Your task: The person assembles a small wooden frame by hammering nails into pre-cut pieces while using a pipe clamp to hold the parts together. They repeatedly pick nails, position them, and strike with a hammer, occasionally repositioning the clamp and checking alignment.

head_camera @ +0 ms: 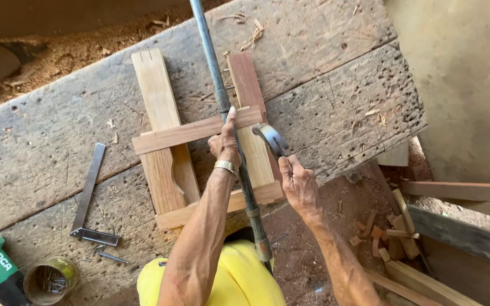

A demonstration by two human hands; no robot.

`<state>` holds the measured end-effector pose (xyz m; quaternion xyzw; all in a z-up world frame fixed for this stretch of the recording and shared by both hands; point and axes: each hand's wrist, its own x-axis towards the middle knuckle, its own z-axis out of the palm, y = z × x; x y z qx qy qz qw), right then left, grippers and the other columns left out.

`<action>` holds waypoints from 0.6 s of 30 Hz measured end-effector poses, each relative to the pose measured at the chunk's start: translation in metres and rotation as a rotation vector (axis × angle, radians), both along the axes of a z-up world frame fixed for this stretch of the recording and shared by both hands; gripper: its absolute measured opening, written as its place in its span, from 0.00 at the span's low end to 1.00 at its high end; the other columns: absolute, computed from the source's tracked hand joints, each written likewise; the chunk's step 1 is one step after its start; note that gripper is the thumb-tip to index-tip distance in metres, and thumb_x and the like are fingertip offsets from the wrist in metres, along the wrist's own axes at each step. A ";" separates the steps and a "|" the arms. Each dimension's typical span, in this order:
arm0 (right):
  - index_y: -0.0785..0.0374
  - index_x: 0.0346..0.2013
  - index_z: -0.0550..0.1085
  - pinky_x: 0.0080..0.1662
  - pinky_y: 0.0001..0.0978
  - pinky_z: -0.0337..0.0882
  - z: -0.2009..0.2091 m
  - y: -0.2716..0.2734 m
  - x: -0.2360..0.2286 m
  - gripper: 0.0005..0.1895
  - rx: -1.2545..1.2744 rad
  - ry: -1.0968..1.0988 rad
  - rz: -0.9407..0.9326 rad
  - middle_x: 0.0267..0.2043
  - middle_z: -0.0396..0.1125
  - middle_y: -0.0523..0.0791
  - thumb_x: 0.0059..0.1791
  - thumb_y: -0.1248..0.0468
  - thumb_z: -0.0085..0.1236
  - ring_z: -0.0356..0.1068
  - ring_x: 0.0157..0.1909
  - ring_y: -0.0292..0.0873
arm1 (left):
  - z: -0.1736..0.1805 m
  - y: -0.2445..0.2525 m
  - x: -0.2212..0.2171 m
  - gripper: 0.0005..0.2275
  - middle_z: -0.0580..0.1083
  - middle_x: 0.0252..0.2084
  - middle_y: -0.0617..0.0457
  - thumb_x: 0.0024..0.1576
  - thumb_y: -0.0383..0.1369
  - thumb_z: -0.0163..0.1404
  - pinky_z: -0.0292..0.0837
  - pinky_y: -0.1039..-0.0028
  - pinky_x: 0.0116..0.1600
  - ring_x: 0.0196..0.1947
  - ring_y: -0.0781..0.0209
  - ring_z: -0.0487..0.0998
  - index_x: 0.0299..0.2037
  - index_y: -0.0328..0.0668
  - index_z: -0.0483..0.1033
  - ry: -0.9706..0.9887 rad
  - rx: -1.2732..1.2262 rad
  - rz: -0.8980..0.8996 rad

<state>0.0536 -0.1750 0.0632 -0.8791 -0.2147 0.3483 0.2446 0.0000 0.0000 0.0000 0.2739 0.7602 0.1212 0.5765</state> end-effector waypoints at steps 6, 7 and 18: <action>0.56 0.38 0.70 0.29 0.40 0.76 -0.019 0.008 0.016 0.26 0.160 -0.081 0.084 0.17 0.68 0.51 0.62 0.43 0.29 0.73 0.21 0.49 | 0.009 -0.002 0.003 0.51 0.70 0.61 0.30 0.33 0.65 0.61 0.60 0.60 0.72 0.68 0.43 0.66 0.57 0.23 0.71 -0.011 0.005 -0.020; 0.56 0.38 0.70 0.29 0.40 0.76 -0.044 0.009 0.022 0.26 0.159 -0.082 0.083 0.17 0.68 0.51 0.62 0.43 0.29 0.73 0.21 0.49 | 0.010 -0.002 0.002 0.51 0.70 0.61 0.30 0.33 0.65 0.61 0.60 0.60 0.72 0.68 0.43 0.66 0.57 0.23 0.71 -0.012 0.004 -0.022; 0.53 0.33 0.70 0.31 0.49 0.75 -0.065 0.016 0.036 0.25 0.034 -0.239 0.208 0.18 0.69 0.54 0.60 0.40 0.37 0.76 0.26 0.55 | 0.019 -0.001 0.001 0.49 0.70 0.61 0.32 0.32 0.61 0.63 0.62 0.62 0.71 0.68 0.44 0.67 0.57 0.24 0.72 0.034 0.010 -0.056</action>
